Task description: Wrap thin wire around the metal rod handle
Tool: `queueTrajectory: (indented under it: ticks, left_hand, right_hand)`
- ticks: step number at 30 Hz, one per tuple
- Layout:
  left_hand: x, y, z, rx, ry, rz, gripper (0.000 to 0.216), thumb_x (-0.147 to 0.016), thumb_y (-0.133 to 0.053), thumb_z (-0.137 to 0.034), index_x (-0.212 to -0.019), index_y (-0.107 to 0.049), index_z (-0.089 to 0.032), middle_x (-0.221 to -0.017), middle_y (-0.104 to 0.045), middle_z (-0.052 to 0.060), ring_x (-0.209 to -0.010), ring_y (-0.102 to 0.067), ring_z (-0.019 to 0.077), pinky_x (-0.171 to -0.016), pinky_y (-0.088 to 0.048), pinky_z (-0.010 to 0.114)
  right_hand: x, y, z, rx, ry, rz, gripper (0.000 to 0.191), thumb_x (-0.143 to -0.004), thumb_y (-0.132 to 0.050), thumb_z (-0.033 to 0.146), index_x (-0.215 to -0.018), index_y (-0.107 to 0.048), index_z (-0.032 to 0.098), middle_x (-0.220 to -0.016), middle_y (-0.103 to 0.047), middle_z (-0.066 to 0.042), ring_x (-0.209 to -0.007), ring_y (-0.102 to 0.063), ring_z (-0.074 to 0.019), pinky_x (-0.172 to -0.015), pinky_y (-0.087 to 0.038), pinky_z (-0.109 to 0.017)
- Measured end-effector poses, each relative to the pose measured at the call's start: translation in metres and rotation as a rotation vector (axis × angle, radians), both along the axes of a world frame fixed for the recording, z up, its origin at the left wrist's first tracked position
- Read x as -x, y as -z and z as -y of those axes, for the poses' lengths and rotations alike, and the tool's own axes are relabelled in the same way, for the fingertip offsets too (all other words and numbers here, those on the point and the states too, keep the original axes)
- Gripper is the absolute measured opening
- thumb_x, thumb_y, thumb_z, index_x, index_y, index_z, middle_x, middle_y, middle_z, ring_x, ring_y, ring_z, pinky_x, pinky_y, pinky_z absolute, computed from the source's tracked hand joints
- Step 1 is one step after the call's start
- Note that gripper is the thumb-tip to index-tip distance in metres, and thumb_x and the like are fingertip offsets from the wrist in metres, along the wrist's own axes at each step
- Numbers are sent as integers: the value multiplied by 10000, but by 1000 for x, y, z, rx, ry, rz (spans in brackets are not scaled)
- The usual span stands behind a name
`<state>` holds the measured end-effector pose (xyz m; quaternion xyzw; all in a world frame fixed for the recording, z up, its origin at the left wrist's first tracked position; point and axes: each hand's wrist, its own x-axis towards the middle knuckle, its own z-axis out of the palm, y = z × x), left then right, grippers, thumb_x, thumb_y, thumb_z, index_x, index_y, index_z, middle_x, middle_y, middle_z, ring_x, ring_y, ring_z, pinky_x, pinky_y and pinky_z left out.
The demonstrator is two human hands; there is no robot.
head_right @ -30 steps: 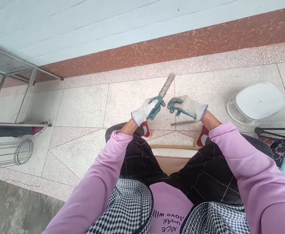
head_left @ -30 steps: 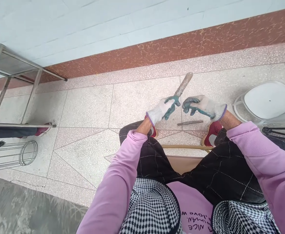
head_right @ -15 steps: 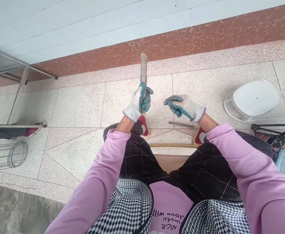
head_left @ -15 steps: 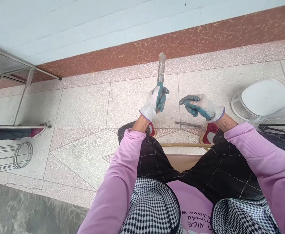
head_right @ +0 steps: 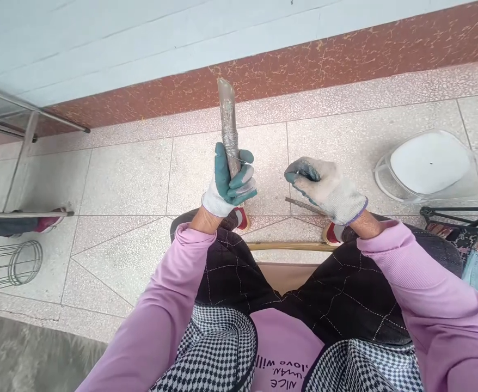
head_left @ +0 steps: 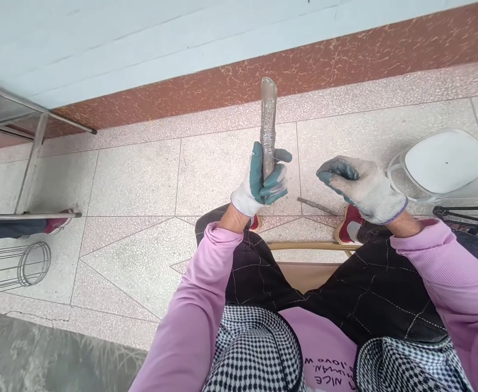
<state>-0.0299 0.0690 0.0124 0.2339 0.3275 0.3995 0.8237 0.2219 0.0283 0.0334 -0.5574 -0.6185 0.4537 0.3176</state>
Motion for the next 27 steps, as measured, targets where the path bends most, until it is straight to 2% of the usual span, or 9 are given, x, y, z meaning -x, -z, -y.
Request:
queueTrajectory:
  ticks: [4,9,12,17,21,24,27]
  left_hand:
    - [-5,-4,-2,-22,56,4,804,-1097,-339,-923,-882,-657,-216,-494,-288,-102,-293,-163,63,-300,-183,174]
    - [-9,-5,-9,-123,30,-100,777,-1085,-402,-911,-848,-624,-205,-543,-281,-101,-301,-219,32,-357,-259,158]
    - [-12,-6,-7,-241,19,-172,762,-1105,-357,-875,-867,-615,-198,-586,-328,-81,-326,-255,22,-403,-317,170]
    - [-19,-14,-1,-365,3,-255,767,-1063,-363,-931,-837,-540,-220,-548,-235,-105,-316,-170,14,-390,-231,158]
    - [-18,-16,0,-390,62,-190,807,-1012,-321,-997,-797,-514,-244,-503,-228,-104,-275,-167,34,-346,-214,182]
    - [-12,-11,0,-375,63,-306,813,-1023,-350,-986,-806,-549,-228,-541,-237,-93,-304,-243,37,-375,-284,182]
    - [-9,-7,0,-344,42,-416,792,-1054,-383,-946,-848,-592,-210,-587,-270,-74,-359,-361,52,-421,-343,171]
  right_hand:
    - [-10,0,6,-16,4,111,202,-972,-713,359,-1096,-852,280,-942,-826,-38,-801,-743,-238,-701,-551,-359]
    - [-2,1,7,45,-63,49,216,-967,-696,365,-1084,-835,249,-896,-830,-34,-743,-735,-207,-688,-565,-345]
    - [6,0,10,71,-56,-15,280,-958,-714,366,-1186,-825,248,-947,-839,-29,-742,-728,-196,-679,-569,-343]
    - [12,-6,19,8,29,-13,280,-962,-773,412,-1205,-822,283,-889,-782,-17,-774,-720,-227,-706,-569,-377]
    - [12,-15,26,-39,55,28,326,-957,-798,386,-1271,-826,304,-805,-726,4,-697,-670,-219,-691,-563,-388]
    - [12,-23,30,-52,11,61,453,-979,-792,393,-1427,-793,324,-794,-717,18,-670,-660,-211,-696,-585,-381]
    - [10,-29,34,-40,-27,98,445,-1012,-764,397,-1452,-794,338,-780,-717,23,-619,-649,-194,-675,-592,-364]
